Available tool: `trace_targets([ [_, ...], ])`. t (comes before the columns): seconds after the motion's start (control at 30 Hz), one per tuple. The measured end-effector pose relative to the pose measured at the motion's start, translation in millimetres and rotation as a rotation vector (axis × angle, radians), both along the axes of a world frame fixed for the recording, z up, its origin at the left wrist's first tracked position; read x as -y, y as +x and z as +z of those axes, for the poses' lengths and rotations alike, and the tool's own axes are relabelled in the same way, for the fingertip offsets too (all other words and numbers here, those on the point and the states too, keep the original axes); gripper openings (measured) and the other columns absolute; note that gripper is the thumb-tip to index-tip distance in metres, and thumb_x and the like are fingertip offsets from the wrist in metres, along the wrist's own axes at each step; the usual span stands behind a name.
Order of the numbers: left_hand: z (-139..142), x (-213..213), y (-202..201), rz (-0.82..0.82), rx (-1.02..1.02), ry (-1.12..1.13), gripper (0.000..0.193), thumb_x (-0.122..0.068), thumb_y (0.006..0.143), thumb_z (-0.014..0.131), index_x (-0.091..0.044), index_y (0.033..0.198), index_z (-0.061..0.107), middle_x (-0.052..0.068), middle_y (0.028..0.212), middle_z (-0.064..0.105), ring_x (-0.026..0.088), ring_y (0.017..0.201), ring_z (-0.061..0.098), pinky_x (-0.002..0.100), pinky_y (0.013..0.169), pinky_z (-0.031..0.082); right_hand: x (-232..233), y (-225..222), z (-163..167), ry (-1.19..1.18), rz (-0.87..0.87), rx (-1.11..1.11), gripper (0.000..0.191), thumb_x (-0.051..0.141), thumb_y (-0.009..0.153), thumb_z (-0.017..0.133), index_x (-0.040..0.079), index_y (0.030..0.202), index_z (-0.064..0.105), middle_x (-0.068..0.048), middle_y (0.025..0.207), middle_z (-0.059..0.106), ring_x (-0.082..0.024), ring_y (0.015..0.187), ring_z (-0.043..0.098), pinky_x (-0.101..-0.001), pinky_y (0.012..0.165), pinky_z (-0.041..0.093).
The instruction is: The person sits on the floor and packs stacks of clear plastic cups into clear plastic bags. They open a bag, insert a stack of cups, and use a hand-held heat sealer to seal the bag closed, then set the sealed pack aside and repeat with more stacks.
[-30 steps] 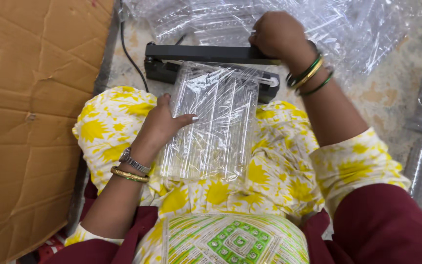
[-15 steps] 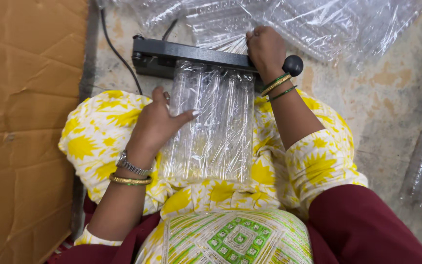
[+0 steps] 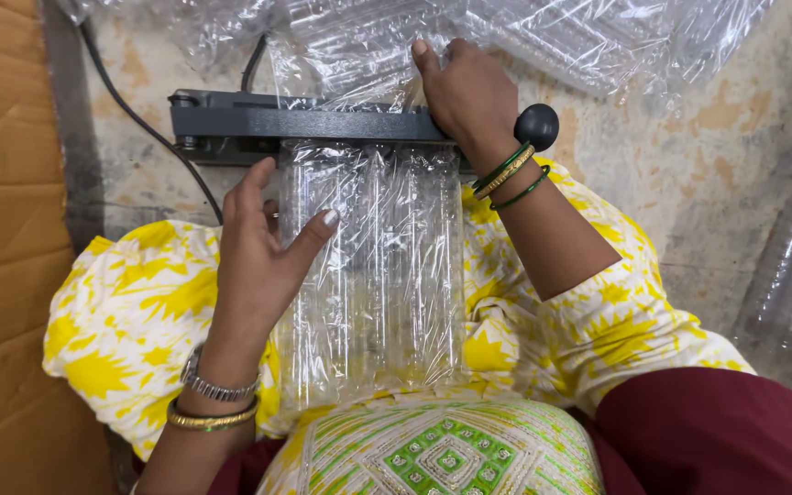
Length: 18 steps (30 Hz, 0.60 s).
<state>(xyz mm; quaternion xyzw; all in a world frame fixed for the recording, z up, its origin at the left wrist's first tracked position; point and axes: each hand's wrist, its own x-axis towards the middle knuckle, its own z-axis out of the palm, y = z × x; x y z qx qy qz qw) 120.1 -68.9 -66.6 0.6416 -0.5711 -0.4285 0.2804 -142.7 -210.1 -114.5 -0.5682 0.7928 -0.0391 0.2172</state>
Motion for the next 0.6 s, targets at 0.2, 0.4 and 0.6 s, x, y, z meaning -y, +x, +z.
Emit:
trace_targets([
  [0.2, -7.3, -1.4, 0.1, -0.038, 0.037, -0.013, 0.086, -0.031, 0.087, 0.087, 0.003, 0.151, 0.041, 0.020, 0.136, 0.051, 0.028, 0.108, 0.057, 0.037, 0.094, 0.050, 0.3, -1.9, -2.9, -0.008, 0.023, -0.003, 0.067, 0.065, 0.096, 0.049, 0.003, 0.114, 0.069, -0.025, 0.103, 0.072, -0.043, 0.101, 0.067, -0.0528, 0.085, 0.051],
  [0.4, -23.3, -0.5, -2.5, -0.112, 0.033, -0.152, 0.089, -0.028, 0.087, 0.088, 0.005, 0.152, 0.036, 0.029, 0.144, 0.054, 0.033, 0.129, 0.056, 0.039, 0.105, 0.046, -4.0, -0.7, 4.8, -0.025, -0.001, 0.027, 0.064, 0.063, 0.097, 0.050, 0.004, 0.112, 0.071, -0.024, 0.102, 0.072, -0.043, 0.101, 0.068, -0.0530, 0.086, 0.052],
  [0.6, -21.7, -0.2, -5.6, -0.054, 0.042, 0.139, 0.102, -0.029, 0.078, 0.085, -0.003, 0.157, 0.026, 0.026, 0.126, 0.066, 0.036, 0.110, 0.065, 0.039, 0.094, 0.051, -23.1, 1.8, 10.4, -0.304, -0.066, 0.094, 0.067, 0.059, 0.097, 0.052, 0.008, 0.139, 0.055, -0.019, 0.103, 0.074, -0.039, 0.101, 0.069, -0.0508, 0.089, 0.053],
])
